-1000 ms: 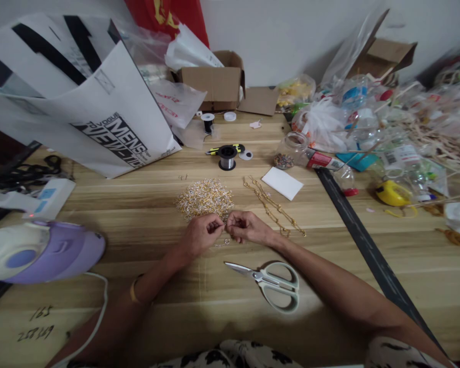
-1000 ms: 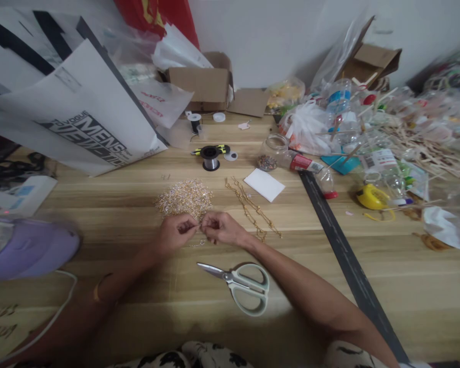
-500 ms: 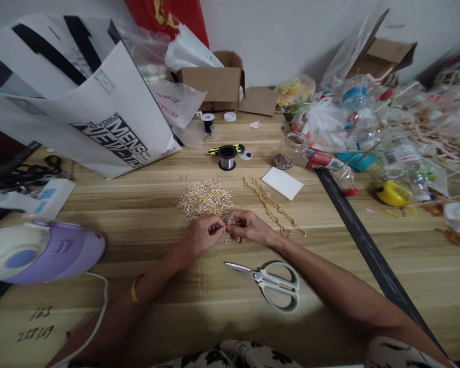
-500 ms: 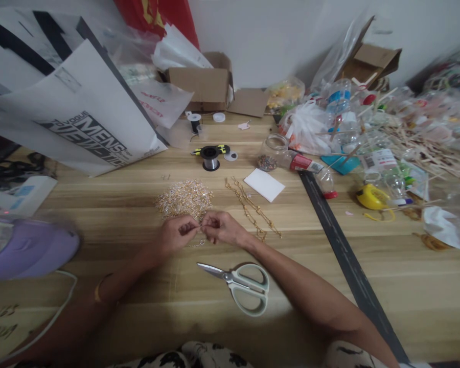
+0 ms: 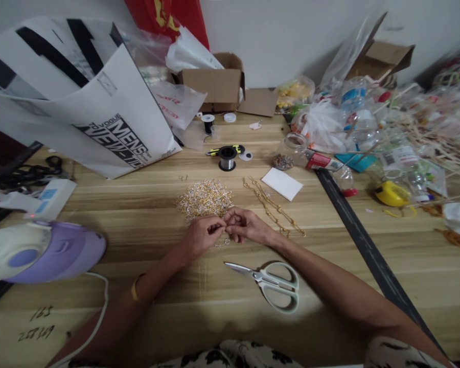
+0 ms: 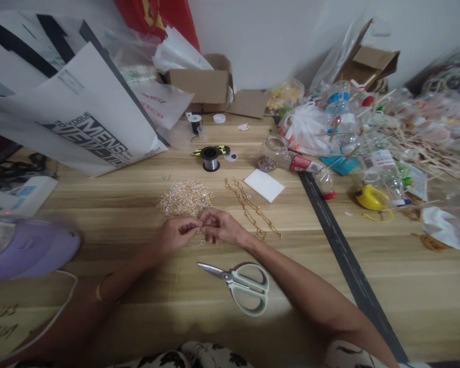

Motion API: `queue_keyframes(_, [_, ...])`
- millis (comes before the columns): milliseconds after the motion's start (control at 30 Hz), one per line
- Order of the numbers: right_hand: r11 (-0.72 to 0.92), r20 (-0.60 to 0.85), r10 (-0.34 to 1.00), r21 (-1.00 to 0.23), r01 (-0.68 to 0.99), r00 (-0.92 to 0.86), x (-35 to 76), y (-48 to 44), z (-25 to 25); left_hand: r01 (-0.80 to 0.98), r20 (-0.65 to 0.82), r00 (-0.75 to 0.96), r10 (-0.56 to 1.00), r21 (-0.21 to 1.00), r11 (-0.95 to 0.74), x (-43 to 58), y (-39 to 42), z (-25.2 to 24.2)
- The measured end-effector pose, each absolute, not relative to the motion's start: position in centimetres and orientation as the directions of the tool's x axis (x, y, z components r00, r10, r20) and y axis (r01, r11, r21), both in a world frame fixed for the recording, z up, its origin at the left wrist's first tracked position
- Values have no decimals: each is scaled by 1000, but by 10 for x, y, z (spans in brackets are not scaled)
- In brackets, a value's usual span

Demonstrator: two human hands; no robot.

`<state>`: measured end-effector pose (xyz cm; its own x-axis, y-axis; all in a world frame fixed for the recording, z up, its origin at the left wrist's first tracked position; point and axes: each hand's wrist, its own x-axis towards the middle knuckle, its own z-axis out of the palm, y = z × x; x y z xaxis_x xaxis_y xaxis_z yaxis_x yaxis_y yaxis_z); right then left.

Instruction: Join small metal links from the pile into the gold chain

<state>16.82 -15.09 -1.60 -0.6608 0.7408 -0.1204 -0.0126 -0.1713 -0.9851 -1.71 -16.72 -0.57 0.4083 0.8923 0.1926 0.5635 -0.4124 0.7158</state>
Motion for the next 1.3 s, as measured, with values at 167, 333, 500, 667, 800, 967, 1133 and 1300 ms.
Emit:
queue_keyframes(167, [-164,-107,741,-986,-24,-663,168,-151,-15,543,181,435,882,729,-417,-16,-166,-4])
queue_keyframes(333, [-181,-114,737,-983,-32,-666,168,-150,-16,530,177,440,880,741,-414,-16,-166,-1])
queue_keyframes(500, [-193,-126,743,-981,-30,-658,168,-151,-15,528,182,448,875,736,-424,-16,-166,0])
queue_keyframes(667, [-172,-113,746,-985,-26,-657,168,-151,-14,532,189,443,876,732,-427,-17,-166,-3])
queue_keyframes(800, [-162,-111,738,-987,-16,-665,169,-151,-13,537,171,447,878,734,-417,-17,-166,-3])
queue_keyframes(967, [-159,-113,738,-987,-9,-665,170,-151,-13,544,141,438,888,745,-387,-17,-167,-3])
queue_keyframes(1133, [-175,-121,736,-984,-14,-666,171,-149,-16,565,67,442,894,754,-336,-19,-166,-2])
queue_keyframes(1300, [-180,-126,746,-984,-15,-654,171,-149,-16,581,20,465,885,747,-322,-22,-165,0])
